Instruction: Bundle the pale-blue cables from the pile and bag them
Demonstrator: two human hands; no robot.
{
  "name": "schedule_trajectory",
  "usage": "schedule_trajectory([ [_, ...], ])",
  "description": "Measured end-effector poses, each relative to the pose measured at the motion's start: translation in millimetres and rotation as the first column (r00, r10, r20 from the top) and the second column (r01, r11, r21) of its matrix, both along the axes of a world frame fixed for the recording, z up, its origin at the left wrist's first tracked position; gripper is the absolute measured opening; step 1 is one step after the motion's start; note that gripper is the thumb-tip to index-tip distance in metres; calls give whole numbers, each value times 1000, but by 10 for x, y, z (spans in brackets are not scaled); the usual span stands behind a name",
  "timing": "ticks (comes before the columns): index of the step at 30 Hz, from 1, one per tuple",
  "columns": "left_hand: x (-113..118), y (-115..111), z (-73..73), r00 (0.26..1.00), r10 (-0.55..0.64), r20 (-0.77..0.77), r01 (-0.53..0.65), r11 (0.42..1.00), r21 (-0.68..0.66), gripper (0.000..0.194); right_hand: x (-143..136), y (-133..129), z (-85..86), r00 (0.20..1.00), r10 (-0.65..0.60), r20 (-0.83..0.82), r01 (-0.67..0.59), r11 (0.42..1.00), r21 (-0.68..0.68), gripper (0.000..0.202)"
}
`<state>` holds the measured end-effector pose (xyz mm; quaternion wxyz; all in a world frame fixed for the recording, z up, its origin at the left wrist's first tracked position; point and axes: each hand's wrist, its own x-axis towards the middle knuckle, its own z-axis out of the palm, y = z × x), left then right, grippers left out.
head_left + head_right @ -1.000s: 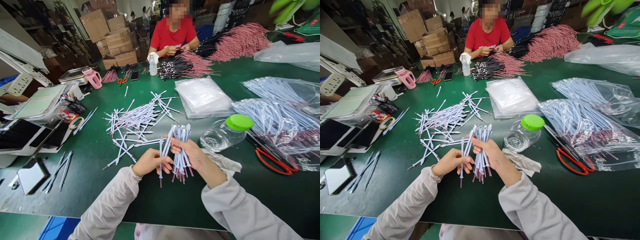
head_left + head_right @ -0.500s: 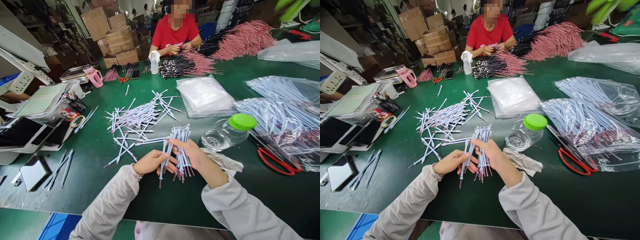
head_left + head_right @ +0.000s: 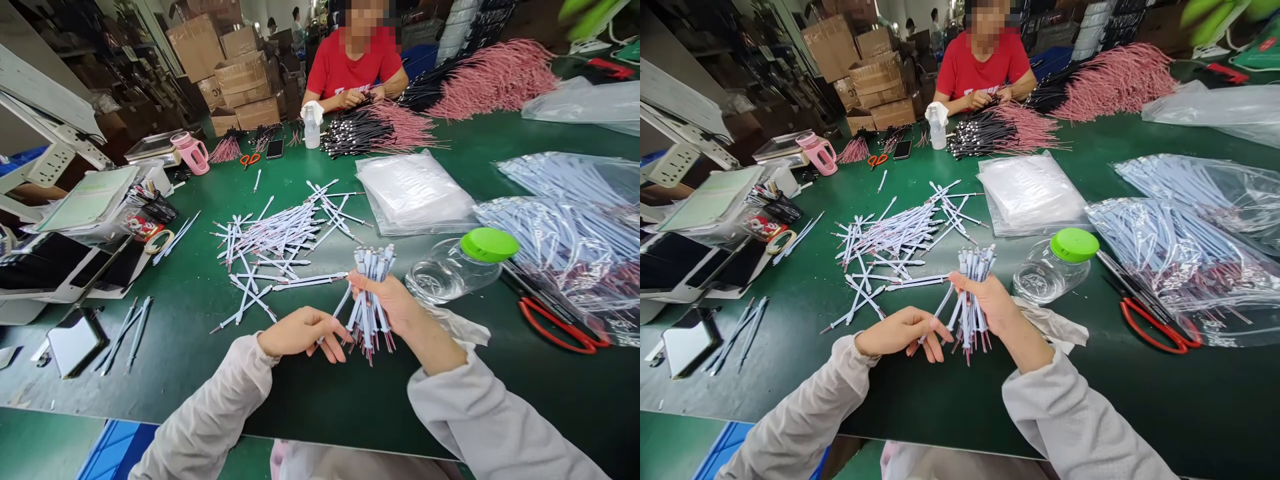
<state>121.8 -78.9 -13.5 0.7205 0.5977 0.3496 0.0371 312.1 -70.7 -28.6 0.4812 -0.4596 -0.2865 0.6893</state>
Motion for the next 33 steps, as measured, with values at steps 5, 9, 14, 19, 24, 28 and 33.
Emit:
schedule_trajectory([
  [5, -119, -181, 10, 974, 164, -154, -127, 966, 226, 45, 2, 31, 8, 983, -178, 51, 179, 984, -23, 36],
  [9, -122, -263, -37, 971, 191, -146, -162, 969, 188, 45, -58, 30, -17, 955, -296, 1, 296, 952, -75, 35],
  [14, -94, -216, 12, 981, 106, -162, -69, 974, 217, 44, -48, 15, 21, 982, -170, -80, 160, 979, -123, 32],
  [19, -120, 132, 255, 938, -40, -344, 187, 895, 405, 41, -45, 0, 68, 987, 32, -156, -40, 998, -49, 24],
  [24, -154, 1001, 449, 738, 431, -520, 228, 566, 792, 28, -80, 6, 38, 990, -55, -129, 32, 984, -174, 22],
  [28, -29, 1681, 355, 604, 592, -533, 225, 516, 827, 29, -115, -14, 29, 986, -53, -158, 22, 981, -190, 25],
  [33, 181, 2001, 219, 491, 588, -643, 278, 593, 755, 51, -115, -7, 2, 960, -55, -276, 42, 998, -54, 22],
])
